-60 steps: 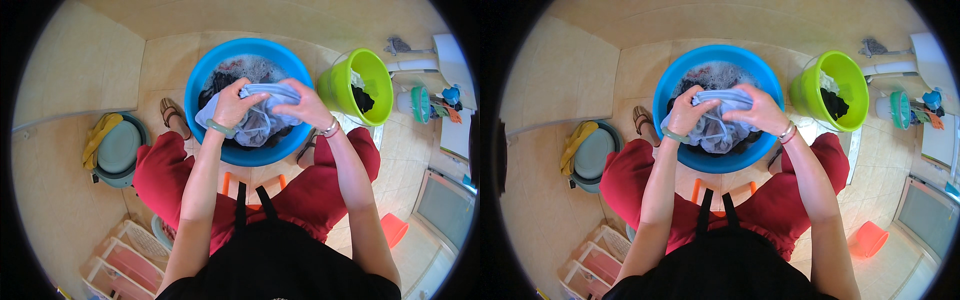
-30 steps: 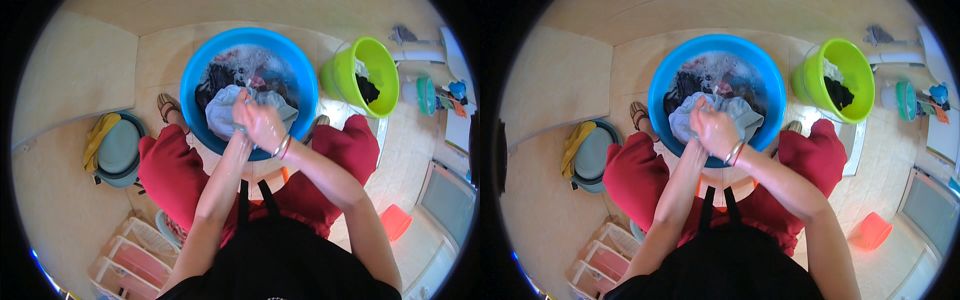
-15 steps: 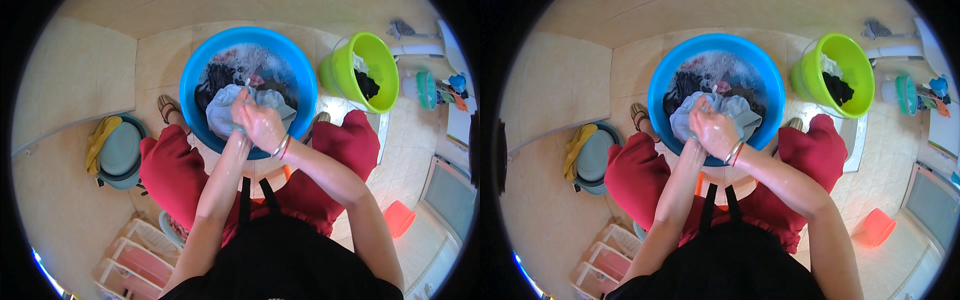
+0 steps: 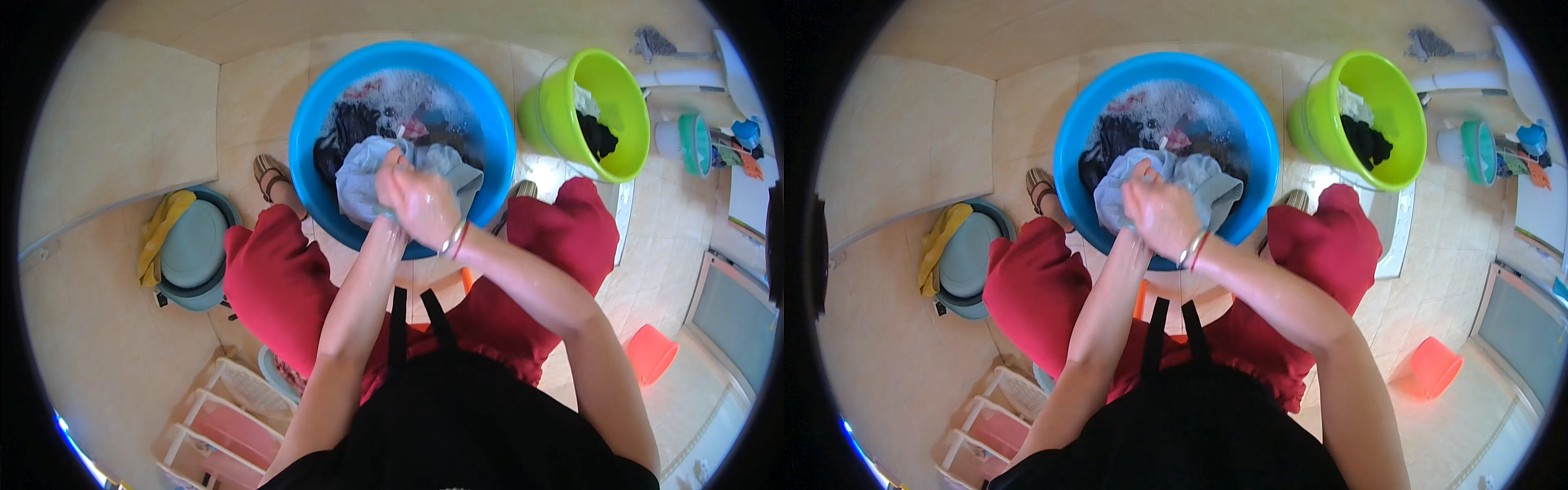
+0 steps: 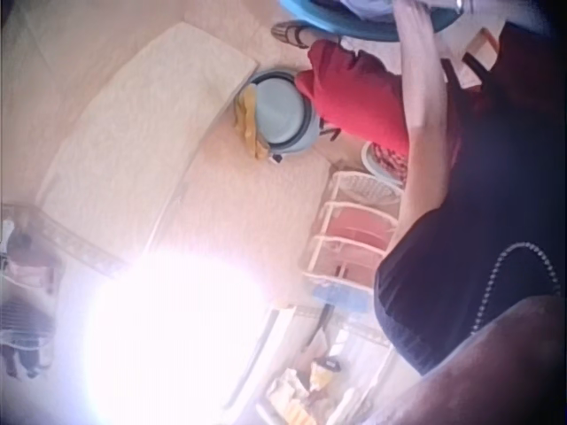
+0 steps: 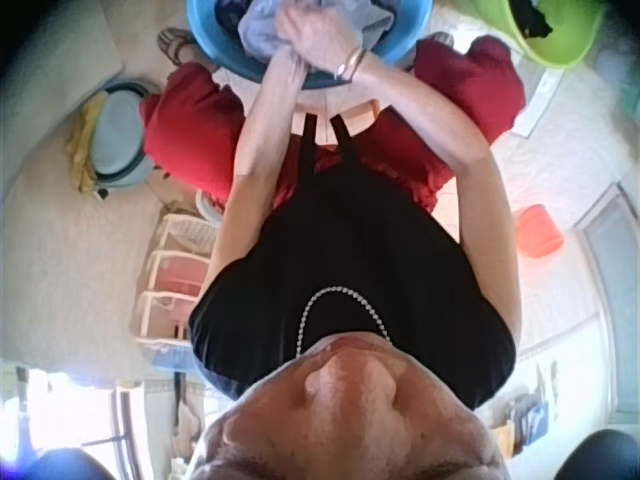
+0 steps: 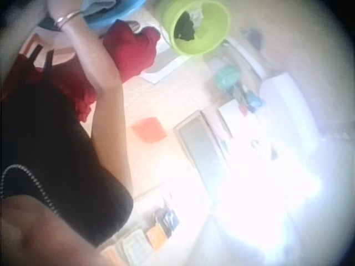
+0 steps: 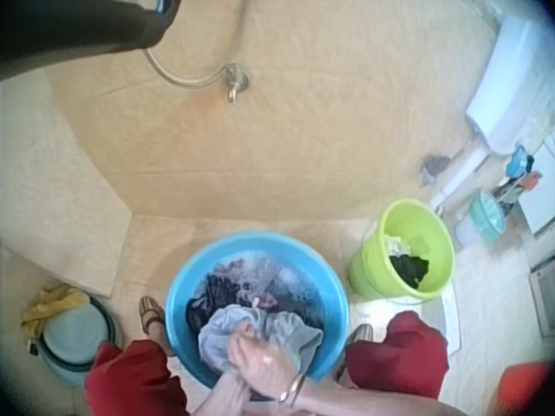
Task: The person hand-washes a light blue garment in a blue basin filled with soapy water. They repeatedly submerge, agitate, and wring the fabric to clean it, handling the item with both hands throughout the process.
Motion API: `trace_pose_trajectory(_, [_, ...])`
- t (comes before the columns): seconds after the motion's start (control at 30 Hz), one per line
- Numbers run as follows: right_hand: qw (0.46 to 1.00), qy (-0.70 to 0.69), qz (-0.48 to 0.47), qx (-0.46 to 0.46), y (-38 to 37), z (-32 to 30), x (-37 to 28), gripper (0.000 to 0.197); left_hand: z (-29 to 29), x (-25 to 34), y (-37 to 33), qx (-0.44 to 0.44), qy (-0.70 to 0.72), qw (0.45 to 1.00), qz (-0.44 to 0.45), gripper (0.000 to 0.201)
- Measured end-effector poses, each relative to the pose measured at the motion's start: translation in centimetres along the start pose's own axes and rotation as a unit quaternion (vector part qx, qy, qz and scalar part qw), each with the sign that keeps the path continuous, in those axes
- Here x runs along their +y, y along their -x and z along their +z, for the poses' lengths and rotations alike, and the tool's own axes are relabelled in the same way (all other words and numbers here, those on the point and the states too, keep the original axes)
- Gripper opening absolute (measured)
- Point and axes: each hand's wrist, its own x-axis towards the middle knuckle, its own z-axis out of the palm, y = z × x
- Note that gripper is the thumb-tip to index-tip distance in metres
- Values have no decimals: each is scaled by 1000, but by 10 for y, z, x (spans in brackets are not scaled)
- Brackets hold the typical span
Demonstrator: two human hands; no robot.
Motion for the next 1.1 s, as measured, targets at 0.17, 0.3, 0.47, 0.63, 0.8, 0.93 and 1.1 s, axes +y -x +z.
trace_pose_trajectory(0.17, [974,89,208,18,-23,0,87,38,89,71,38,133,231,945,-190,24])
trace_pose_trajectory(0.3, [987,93,134,17,-15,2,63,26,50,30,18,29,11,989,-143,26])
trace_pose_trajectory(0.47, [999,49,-21,6,8,0,-2,13,27,12,23,-161,546,821,-38,17])
trace_pose_trajectory(0.63, [983,90,162,7,-21,3,97,31,87,65,42,91,250,940,-214,24])
trace_pose_trajectory(0.8, [976,79,202,9,-19,-3,59,30,60,42,28,52,-7,987,-150,26])
trace_pose_trajectory(0.93, [999,44,-6,-23,10,4,-1,23,6,10,16,-63,157,984,-63,27])
trace_pose_trajectory(1.1, [985,132,91,-58,-16,10,69,27,78,76,38,129,311,918,-211,23])
